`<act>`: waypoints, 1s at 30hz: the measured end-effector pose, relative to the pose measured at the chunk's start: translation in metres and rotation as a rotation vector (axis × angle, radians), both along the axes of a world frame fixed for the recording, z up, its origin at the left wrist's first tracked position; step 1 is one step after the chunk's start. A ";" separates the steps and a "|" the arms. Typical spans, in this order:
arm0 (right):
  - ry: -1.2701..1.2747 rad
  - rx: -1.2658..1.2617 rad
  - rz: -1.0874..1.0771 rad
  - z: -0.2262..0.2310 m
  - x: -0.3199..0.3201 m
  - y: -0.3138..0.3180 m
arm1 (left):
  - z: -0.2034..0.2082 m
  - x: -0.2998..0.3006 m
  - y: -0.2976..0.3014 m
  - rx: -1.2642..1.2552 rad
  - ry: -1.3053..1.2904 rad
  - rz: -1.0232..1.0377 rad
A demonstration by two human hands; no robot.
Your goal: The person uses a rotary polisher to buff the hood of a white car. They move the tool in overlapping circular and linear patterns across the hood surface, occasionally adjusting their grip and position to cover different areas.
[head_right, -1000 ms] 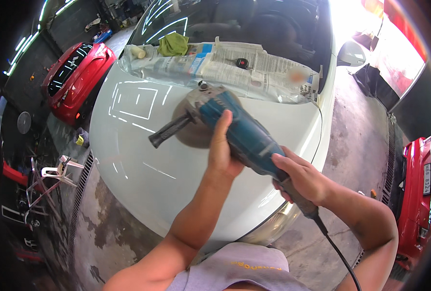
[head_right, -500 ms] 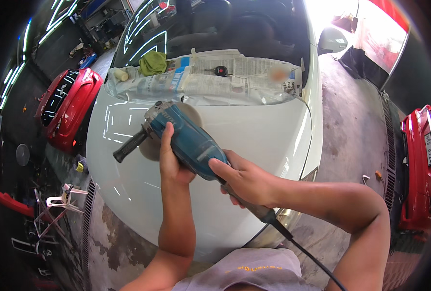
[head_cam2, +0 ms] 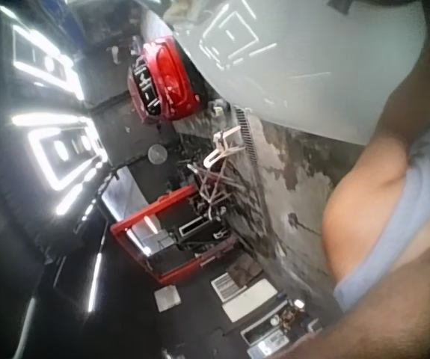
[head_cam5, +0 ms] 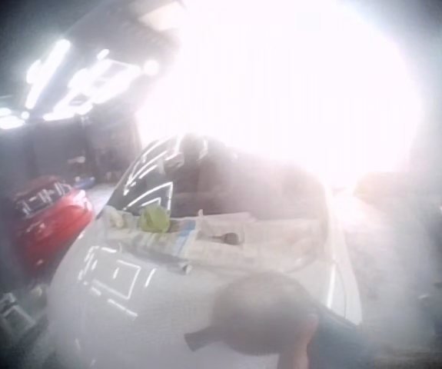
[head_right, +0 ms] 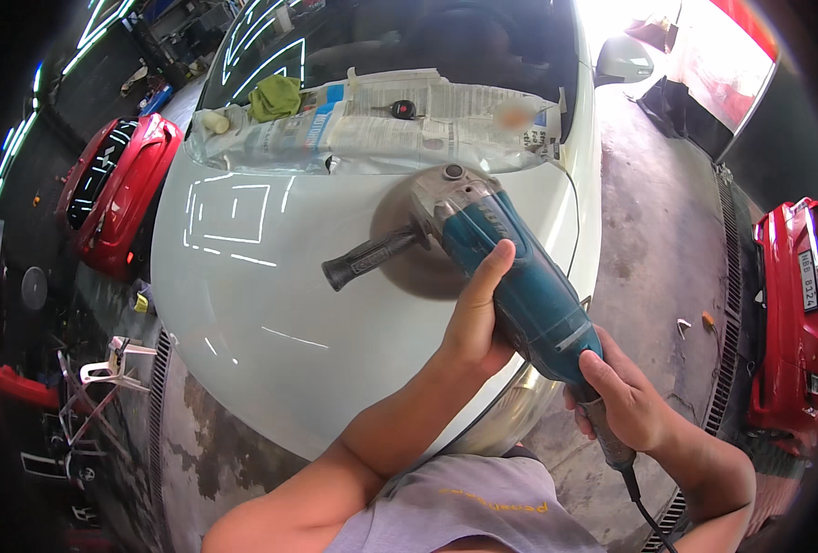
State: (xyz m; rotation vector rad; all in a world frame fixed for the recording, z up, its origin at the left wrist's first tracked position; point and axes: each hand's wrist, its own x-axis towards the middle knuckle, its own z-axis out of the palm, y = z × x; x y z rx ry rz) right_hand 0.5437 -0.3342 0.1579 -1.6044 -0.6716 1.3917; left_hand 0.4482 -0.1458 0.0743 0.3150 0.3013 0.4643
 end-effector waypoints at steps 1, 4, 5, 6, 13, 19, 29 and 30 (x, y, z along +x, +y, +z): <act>-0.003 0.008 -0.006 -0.005 0.000 -0.002 | -0.005 -0.002 0.001 0.024 0.010 0.007; 0.025 0.049 0.040 -0.026 -0.004 0.018 | -0.029 -0.013 0.018 0.093 0.031 0.070; 0.013 0.065 0.069 -0.033 -0.006 0.028 | -0.037 -0.021 0.029 0.133 0.023 0.102; 0.003 0.082 0.094 -0.040 -0.010 0.040 | -0.042 -0.029 0.038 0.165 0.023 0.141; -0.264 0.140 0.401 -0.076 -0.081 0.106 | -0.091 -0.147 0.067 0.232 -0.089 0.379; -0.329 0.159 0.608 -0.091 -0.116 0.100 | -0.116 -0.203 0.038 0.250 -0.214 0.472; -0.056 0.091 -0.042 -0.103 -0.074 -0.018 | -0.095 -0.079 -0.004 0.244 -0.028 -0.052; -0.022 0.123 -0.123 -0.103 -0.071 -0.028 | -0.085 -0.066 -0.009 0.224 -0.012 -0.095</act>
